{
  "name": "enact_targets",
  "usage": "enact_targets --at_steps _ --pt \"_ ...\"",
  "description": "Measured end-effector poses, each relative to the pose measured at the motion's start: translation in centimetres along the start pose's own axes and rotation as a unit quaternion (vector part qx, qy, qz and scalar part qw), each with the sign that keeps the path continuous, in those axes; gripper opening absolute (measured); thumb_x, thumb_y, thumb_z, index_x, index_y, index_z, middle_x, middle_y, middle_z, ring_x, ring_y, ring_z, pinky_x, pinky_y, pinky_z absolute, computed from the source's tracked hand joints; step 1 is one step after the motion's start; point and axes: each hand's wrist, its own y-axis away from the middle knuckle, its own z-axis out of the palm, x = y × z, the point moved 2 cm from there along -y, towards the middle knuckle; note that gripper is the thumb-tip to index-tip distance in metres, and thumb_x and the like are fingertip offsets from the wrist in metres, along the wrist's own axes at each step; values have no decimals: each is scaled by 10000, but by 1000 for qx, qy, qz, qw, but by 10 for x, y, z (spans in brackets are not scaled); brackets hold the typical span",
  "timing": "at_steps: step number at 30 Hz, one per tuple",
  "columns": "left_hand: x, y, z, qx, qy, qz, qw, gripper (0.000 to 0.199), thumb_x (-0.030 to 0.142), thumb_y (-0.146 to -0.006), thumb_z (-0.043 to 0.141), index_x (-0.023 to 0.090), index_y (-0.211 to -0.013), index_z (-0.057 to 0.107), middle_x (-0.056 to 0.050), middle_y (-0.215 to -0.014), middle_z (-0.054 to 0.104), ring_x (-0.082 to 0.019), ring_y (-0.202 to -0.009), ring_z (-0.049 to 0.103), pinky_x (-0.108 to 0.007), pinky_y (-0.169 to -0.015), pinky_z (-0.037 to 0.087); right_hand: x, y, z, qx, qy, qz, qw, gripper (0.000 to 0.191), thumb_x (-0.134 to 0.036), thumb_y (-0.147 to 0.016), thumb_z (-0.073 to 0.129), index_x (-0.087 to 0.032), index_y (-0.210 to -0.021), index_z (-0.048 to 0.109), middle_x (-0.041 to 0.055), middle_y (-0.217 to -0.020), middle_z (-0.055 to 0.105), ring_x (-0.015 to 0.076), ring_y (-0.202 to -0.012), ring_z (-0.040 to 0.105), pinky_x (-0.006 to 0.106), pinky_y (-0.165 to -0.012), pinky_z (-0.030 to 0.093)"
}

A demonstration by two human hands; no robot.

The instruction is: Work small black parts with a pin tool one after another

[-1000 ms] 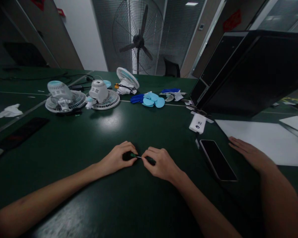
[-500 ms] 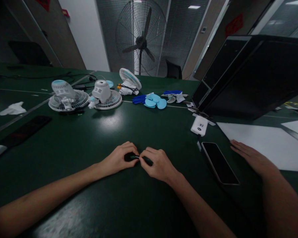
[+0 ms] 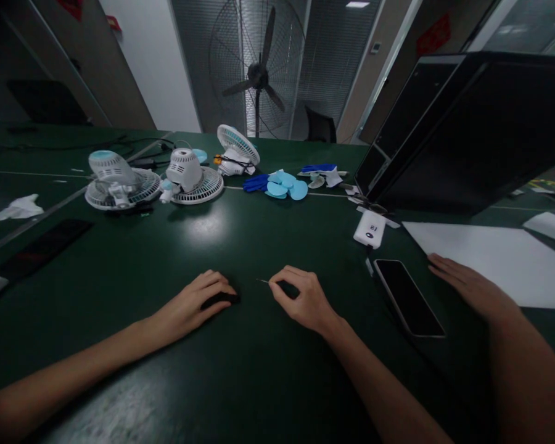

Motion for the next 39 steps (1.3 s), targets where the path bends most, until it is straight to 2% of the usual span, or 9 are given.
enact_targets --at_steps 4,9,12,15,21,25,29,35,39 --pt "-56 16 -45 36 -47 -56 997 336 417 -1061 441 237 -1258 644 -94 -1238 620 -250 -1155 560 -406 -1045 436 -1 -1 2 -12 -16 5 1000 117 -198 -995 586 -182 -979 700 48 -896 701 176 -793 661 317 -718 523" --pt "-142 36 -117 137 -123 -194 963 501 566 -985 487 186 -1249 679 -127 -1237 609 -287 -1124 568 -372 -976 472 0 0 3 -16 -13 13 1000 118 -198 -997 586 -182 -981 702 45 -892 696 175 -798 659 318 -730 521" --pt "-168 51 -139 150 -153 -229 950 561 571 -981 471 154 -1304 663 -126 -1275 578 -278 -1136 554 -356 -981 461 1 0 3 -23 -11 16 1000 121 -211 -1003 583 -186 -984 701 46 -900 694 177 -804 658 317 -728 522" --pt "-174 59 -143 151 -173 -237 944 568 555 -1000 443 147 -1337 650 -112 -1279 565 -264 -1141 545 -339 -988 451 2 1 3 -31 -13 18 999 124 -215 -1005 579 -189 -999 700 47 -913 696 176 -806 660 315 -729 529" --pt "-170 62 -143 171 -181 -244 937 597 541 -1018 414 122 -1415 567 -105 -1249 613 -238 -1050 583 -302 -929 465 3 1 3 -33 -12 19 999 122 -217 -997 587 -187 -987 705 44 -894 700 175 -793 664 309 -717 531" --pt "-167 70 -150 198 -197 -294 914 497 443 -1047 364 95 -1317 592 -110 -1231 644 -227 -1046 606 -290 -917 460 4 1 3 -32 -15 25 999 115 -218 -995 596 -192 -989 707 43 -904 702 175 -797 667 309 -720 531" --pt "-168 79 -155 173 -216 -353 894 461 439 -1031 374 102 -1202 638 -113 -1151 682 -238 -1009 630 -292 -881 468 3 0 4 -27 -9 17 999 133 -234 -1001 584 -189 -983 708 51 -898 710 182 -794 670 317 -718 534" --pt "-169 83 -156 114 -147 -306 934 656 715 -857 554 164 -1184 696 -99 -1166 689 -262 -970 646 -317 -854 501 3 1 4 -31 -20 22 999 123 -223 -1004 587 -191 -989 705 47 -907 705 176 -801 666 310 -713 536" --pt "-163 82 -154 118 -160 -277 940 685 779 -875 474 184 -1096 734 -73 -1171 686 -250 -995 644 -318 -916 482 3 1 3 -39 -24 28 999 122 -226 -1008 586 -193 -996 703 46 -919 703 176 -816 666 314 -726 536"
